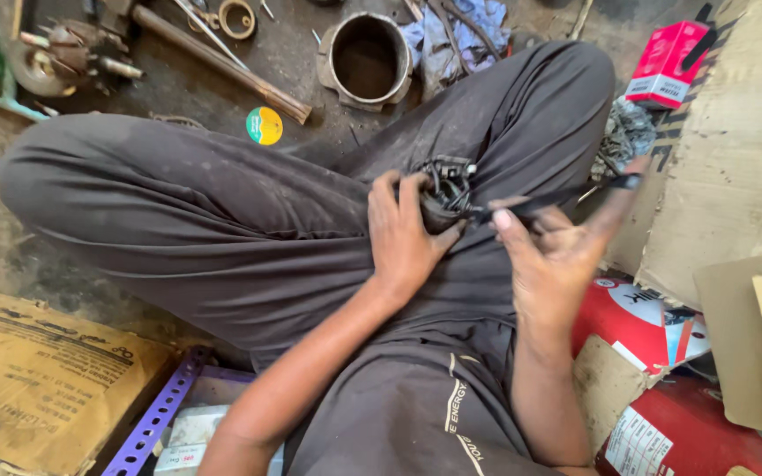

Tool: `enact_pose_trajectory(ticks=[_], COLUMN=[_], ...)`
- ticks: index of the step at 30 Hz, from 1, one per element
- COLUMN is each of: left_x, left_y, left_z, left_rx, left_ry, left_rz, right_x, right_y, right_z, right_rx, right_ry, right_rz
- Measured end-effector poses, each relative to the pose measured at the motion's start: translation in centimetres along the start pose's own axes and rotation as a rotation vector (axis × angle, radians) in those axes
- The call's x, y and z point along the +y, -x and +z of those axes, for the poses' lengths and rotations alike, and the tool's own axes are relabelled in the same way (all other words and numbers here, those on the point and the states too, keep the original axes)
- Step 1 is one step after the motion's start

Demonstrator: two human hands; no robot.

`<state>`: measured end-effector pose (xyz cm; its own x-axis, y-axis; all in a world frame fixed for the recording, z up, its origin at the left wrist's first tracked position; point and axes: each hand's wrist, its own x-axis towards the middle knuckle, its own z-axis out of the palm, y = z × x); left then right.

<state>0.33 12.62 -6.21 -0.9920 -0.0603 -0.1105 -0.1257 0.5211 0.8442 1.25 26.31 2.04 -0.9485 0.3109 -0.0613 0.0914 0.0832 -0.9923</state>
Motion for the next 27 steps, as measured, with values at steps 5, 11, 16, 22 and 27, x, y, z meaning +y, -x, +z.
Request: enact_pose_trajectory(ticks=[5, 11, 16, 22, 27], left_x=[-4.0, -5.4, -5.5, -5.2, -5.3], left_y=[-2.0, -2.0, -2.0, -3.0, -3.2], left_z=[-1.5, -2.2, -2.8, -2.1, -1.5], left_rx=[-0.142, -0.215, -0.213, -0.151, -0.112], left_ry=[0.301, 0.553, 0.509, 0.453, 0.416], left_rz=[0.093, 0.029, 0.058, -0.014, 0.0], right_x=[4.0, 5.3, 5.2, 6.1, 7.5], right_y=[0.8, 2.9, 4.0, 4.2, 4.1], right_z=[2.6, 4.0, 3.9, 4.2, 3.7], right_rx=[0.018, 0.008, -0.014, -0.035, -0.01], right_ry=[-0.08, -0.019, -0.046, 0.028, 0.094], right_rz=[0.13, 0.105, 0.134, 0.063, -0.022])
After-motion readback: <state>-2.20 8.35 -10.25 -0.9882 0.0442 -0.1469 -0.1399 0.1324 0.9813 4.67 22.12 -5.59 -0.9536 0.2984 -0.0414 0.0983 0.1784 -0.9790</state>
